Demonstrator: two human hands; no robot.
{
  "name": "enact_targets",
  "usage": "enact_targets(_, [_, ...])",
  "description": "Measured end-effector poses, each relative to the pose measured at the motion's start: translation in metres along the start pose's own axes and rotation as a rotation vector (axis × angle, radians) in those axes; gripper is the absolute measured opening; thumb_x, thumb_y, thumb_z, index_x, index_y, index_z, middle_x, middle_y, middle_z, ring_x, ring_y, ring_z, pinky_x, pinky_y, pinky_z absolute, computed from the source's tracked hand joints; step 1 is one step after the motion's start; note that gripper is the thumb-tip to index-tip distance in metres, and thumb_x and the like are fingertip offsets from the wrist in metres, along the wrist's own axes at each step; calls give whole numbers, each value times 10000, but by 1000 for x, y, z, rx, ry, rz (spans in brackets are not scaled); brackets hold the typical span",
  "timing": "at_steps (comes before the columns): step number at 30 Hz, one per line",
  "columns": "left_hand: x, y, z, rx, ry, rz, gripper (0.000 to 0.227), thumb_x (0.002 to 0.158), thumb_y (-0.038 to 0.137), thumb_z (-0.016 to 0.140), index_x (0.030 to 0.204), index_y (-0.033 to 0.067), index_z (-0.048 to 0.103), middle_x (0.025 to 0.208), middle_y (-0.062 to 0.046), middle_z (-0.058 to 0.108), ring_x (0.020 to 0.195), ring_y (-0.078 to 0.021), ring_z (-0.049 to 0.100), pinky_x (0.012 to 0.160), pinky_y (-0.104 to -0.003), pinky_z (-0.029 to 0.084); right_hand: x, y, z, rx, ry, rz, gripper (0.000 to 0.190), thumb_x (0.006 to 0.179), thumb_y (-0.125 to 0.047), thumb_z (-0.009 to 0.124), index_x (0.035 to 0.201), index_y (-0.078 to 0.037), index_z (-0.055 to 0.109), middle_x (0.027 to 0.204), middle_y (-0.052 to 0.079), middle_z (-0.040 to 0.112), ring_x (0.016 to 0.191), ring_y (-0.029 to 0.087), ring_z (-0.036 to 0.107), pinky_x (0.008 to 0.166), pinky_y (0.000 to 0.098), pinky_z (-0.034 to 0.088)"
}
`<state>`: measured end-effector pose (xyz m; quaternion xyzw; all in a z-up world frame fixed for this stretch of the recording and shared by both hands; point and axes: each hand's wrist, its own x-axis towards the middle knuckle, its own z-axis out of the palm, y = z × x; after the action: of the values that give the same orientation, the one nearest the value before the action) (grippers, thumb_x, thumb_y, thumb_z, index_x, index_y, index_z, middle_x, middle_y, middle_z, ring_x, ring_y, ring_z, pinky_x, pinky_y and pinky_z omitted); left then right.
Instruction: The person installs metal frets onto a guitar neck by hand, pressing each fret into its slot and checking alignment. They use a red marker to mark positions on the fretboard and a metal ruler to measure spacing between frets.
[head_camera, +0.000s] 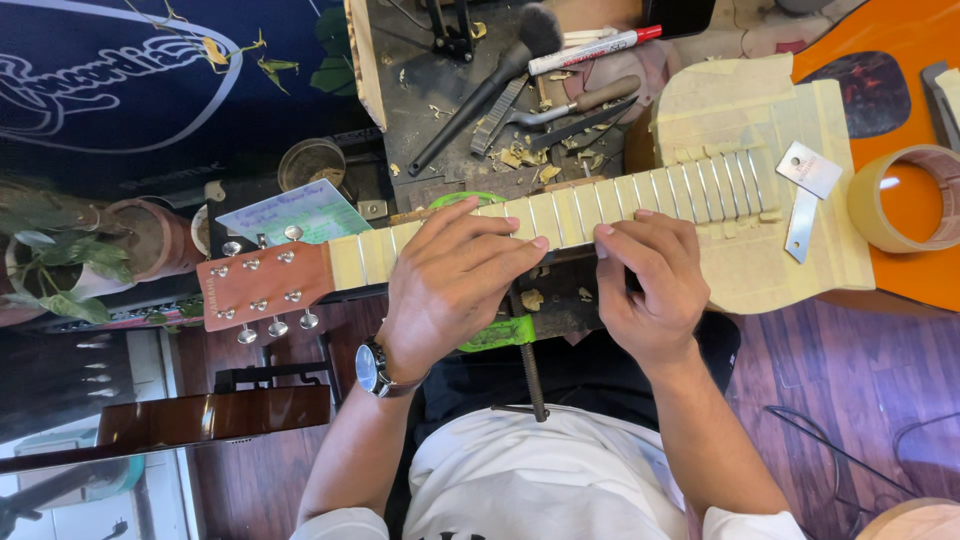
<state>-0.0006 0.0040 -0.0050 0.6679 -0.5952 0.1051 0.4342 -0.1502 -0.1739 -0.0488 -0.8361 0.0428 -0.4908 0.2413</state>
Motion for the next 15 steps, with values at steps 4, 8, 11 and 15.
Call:
enact_targets(4, [3, 0, 3, -3, 18, -80, 229, 960, -12, 794, 1139, 129, 819, 968, -52, 808, 1017, -297, 787, 1107, -560, 532, 12, -7, -5, -49, -74, 62, 212, 937, 169, 739, 1067, 19, 811, 880, 92, 740, 856, 302, 676, 949, 484, 626])
enact_targets(8, [20, 4, 13, -31, 16, -214, 223, 1006, 3, 730, 1171, 128, 813, 941, -49, 804, 972, -296, 792, 1089, -557, 542, 44, -12, -12, -139, -152, 100, 212, 980, 148, 728, 1116, 1, 794, 906, 107, 721, 889, 340, 679, 873, 474, 608])
enact_targets(11, [32, -2, 21, 11, 68, -226, 177, 1043, 35, 705, 1185, 99, 789, 927, -75, 783, 971, -321, 795, 1083, -561, 531, 58, -3, -8, -161, -179, 93, 213, 1005, 151, 712, 1165, 21, 768, 959, 142, 713, 911, 375, 670, 874, 482, 568])
enact_targets(15, [38, -4, 24, -33, 27, -337, 170, 1070, 113, 675, 1205, 143, 775, 1013, -89, 809, 1042, -362, 785, 1183, -623, 409, 60, 3, -6, -205, -219, 183, 234, 995, 106, 718, 1185, -23, 764, 983, 126, 728, 948, 366, 678, 892, 468, 528])
